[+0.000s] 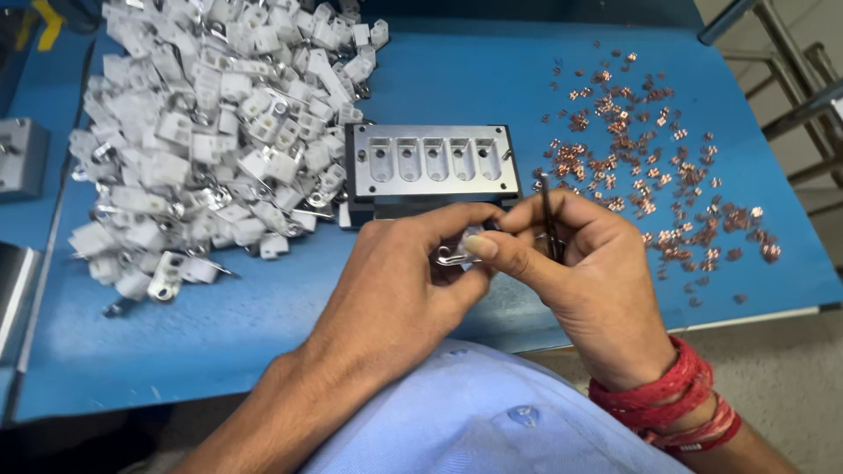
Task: The person repeatedly picks white plastic electrical components and small black cylindrical parts from a blue workbench, inserts the black parts into the white components using a black tool, and places the assembled units into a metal tray. The process is continuous and repetitive throughout the clip.
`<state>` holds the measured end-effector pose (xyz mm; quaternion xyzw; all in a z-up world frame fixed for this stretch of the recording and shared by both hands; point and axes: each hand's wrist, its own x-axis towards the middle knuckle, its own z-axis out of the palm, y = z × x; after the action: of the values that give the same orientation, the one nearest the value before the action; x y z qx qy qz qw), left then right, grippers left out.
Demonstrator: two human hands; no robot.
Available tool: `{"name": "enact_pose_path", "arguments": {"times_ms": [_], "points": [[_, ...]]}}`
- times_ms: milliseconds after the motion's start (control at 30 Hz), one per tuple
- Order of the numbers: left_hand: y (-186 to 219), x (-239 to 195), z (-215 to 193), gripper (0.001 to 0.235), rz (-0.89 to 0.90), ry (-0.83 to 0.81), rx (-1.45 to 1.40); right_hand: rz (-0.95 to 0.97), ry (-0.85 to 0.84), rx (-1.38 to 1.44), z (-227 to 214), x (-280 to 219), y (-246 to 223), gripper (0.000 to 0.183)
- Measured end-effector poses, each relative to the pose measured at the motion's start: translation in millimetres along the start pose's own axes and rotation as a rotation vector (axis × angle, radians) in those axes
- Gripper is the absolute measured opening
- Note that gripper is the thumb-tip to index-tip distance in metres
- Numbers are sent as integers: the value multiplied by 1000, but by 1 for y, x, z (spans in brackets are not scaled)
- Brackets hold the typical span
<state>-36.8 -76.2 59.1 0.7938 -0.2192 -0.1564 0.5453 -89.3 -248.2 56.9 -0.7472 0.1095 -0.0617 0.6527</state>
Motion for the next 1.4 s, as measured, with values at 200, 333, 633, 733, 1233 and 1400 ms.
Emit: {"name": "enact_pose_path", "arguments": {"times_ms": [200, 333, 633, 733, 1233, 1400], "points": [[4, 2, 30, 34, 25, 233, -2, -10, -116, -140, -35, 13, 3, 14], [13, -5, 45, 34, 120, 297, -20, 119, -198, -39, -45, 29, 20, 25], [11, 0, 40, 33, -329, 327, 64, -259, -444, -268, -50, 36, 39, 19], [5, 1, 36, 30, -324, 297, 89, -484, -336, -635, -53, 21, 18, 19], [-30, 3, -23, 39, -290, -196, 269, -636, -129, -521, 14, -15, 4, 16], [-47, 36, -42, 36, -148, 10, 203, -701, -8, -515, -6, -18, -24, 17]]}}
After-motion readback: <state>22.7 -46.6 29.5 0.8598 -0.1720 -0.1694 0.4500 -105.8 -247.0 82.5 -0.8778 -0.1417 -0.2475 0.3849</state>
